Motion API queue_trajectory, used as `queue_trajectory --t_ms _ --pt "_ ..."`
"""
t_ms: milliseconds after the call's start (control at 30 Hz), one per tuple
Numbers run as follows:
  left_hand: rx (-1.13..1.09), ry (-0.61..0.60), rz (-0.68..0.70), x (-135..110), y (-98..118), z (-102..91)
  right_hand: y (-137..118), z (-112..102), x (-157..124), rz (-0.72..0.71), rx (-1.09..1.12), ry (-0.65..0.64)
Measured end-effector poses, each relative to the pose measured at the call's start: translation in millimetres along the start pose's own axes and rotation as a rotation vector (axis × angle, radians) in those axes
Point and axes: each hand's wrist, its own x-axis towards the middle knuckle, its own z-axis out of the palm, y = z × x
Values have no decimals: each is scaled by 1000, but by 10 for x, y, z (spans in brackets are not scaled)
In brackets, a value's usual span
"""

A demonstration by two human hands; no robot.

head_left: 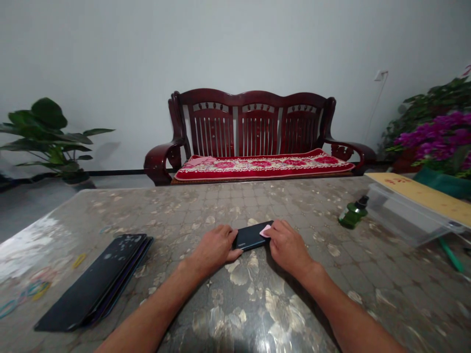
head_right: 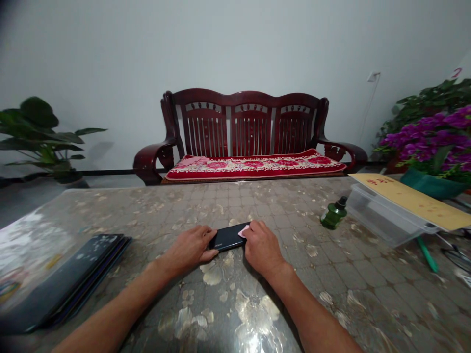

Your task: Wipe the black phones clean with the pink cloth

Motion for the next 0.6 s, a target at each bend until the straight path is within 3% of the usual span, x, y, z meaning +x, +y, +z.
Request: queue_trajectory --t_ms 167,400,600 --pt "-15 8 -11 -8 25 17 33 2 11 101 -52 -34" --pt "-45 15 -20 -26 20 48 -113 50 -23 10 11 -99" --pt "-49 16 -15 -32 16 64 15 62 -3 88 -18 -25"
